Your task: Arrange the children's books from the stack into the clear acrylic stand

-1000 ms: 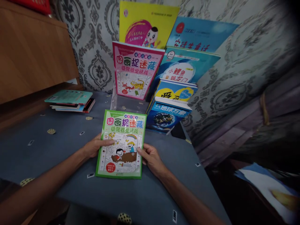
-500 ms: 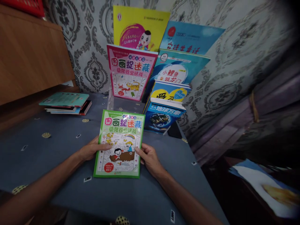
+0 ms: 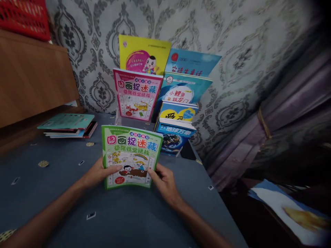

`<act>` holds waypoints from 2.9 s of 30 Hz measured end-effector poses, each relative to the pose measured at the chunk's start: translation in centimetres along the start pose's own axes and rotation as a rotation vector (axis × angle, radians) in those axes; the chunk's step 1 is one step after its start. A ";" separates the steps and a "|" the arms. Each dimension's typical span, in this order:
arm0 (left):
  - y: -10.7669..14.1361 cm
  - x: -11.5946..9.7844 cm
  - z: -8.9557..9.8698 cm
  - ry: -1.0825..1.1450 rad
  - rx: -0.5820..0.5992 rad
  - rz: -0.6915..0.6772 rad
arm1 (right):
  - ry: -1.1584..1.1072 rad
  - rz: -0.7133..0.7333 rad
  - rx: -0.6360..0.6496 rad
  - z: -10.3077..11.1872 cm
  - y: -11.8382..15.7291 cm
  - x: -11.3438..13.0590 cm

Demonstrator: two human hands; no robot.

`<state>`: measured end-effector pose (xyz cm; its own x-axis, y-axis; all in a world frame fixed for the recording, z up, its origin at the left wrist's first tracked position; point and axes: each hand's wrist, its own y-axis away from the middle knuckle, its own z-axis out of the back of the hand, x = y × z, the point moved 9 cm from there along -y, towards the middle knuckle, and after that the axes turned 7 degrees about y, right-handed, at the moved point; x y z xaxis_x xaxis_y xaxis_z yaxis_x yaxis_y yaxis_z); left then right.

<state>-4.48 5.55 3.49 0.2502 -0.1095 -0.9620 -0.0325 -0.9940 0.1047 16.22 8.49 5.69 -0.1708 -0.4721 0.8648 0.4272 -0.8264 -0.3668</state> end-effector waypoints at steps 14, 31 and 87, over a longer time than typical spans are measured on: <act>0.2 3.1 0.3 -0.101 0.023 0.003 | 0.353 0.296 -0.205 0.1 3.2 1.8; 0.9 -2.7 3.0 -0.480 -0.074 -0.256 | 0.384 0.284 -0.212 1.9 2.1 2.5; -6.8 -8.8 4.4 -0.549 -0.154 -0.739 | 0.595 0.666 -0.289 1.4 -4.9 5.7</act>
<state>-10.71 13.32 10.17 -0.3378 0.5292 -0.7784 0.0912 -0.8047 -0.5866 14.36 10.25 12.88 -0.4304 -0.8887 0.1578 0.3768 -0.3358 -0.8633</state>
